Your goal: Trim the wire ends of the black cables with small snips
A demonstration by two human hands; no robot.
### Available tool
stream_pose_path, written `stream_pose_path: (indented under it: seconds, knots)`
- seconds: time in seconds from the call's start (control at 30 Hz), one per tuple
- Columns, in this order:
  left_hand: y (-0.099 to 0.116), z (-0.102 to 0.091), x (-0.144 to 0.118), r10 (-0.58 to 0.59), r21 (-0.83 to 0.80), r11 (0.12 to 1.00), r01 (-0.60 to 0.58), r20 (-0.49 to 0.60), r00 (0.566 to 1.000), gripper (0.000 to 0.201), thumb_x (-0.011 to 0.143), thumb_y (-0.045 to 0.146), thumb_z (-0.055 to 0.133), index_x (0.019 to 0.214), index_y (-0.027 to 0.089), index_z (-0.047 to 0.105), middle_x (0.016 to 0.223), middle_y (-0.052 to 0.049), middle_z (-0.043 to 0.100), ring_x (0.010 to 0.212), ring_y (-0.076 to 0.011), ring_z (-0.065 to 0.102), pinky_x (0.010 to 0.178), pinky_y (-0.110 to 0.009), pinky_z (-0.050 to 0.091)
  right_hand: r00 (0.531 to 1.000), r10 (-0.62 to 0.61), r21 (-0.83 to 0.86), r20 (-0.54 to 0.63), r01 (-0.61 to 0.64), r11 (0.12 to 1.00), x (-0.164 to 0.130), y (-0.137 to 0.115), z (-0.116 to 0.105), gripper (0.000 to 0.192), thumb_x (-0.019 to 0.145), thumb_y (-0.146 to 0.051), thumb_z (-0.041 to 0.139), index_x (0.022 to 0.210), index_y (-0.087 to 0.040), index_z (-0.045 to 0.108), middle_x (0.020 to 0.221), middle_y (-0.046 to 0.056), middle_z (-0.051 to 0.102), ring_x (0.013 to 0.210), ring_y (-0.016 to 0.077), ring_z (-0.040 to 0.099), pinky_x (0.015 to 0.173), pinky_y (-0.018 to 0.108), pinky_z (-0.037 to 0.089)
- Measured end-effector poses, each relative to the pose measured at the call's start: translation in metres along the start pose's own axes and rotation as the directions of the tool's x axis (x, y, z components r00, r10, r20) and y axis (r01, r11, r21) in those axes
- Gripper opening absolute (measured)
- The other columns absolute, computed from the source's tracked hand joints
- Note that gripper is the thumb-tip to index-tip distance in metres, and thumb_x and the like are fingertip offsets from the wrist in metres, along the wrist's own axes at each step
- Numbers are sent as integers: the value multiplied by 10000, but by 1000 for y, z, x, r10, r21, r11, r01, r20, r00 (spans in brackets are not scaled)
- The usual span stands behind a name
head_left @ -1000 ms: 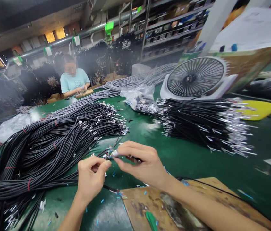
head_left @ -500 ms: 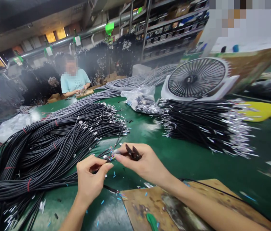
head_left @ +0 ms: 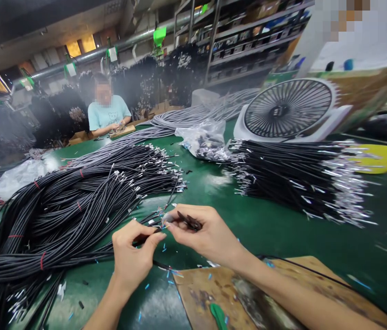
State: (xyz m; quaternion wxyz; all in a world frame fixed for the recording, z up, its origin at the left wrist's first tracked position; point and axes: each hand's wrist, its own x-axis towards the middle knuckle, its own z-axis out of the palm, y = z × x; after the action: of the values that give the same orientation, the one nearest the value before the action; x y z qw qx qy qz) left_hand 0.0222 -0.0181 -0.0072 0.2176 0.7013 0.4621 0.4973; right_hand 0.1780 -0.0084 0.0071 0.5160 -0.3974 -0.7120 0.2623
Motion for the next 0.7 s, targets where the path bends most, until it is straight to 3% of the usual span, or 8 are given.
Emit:
stream_pose_path:
  seconds: [0.17,0.37,0.5,0.7]
  knots:
    - [0,0,-2,-66,3,998,66,-15,998,132,711,213,660,586,170,651,551,7,628,499,-122,561,469,-208,427,998,-54,-29,-11,54,998,-1,0,-1,216,740,-163,530,527,-145,555,472,-40,405,442,75,338,396,200,279]
    - [-1,1,-4,-58,29,998,61,-88,994,138,714,229,654,589,171,643,558,4,635,496,-126,571,461,-212,433,980,-194,-46,-41,192,980,-1,-1,-2,163,737,-120,542,592,-142,613,484,-25,478,426,79,377,391,205,294]
    - [1,0,-2,-37,26,999,40,-91,995,166,713,222,660,557,173,629,534,12,617,485,-119,563,445,-205,418,980,-167,-77,-107,160,984,1,0,-3,174,781,-153,544,638,-131,639,492,-17,498,411,81,386,371,205,301]
    - [1,0,-2,39,34,999,-36,-80,996,141,735,216,642,601,173,626,552,16,618,478,-111,547,469,-209,426,969,-244,-82,-35,241,967,0,4,-4,137,819,-150,542,747,-132,657,581,20,586,488,105,494,429,209,380]
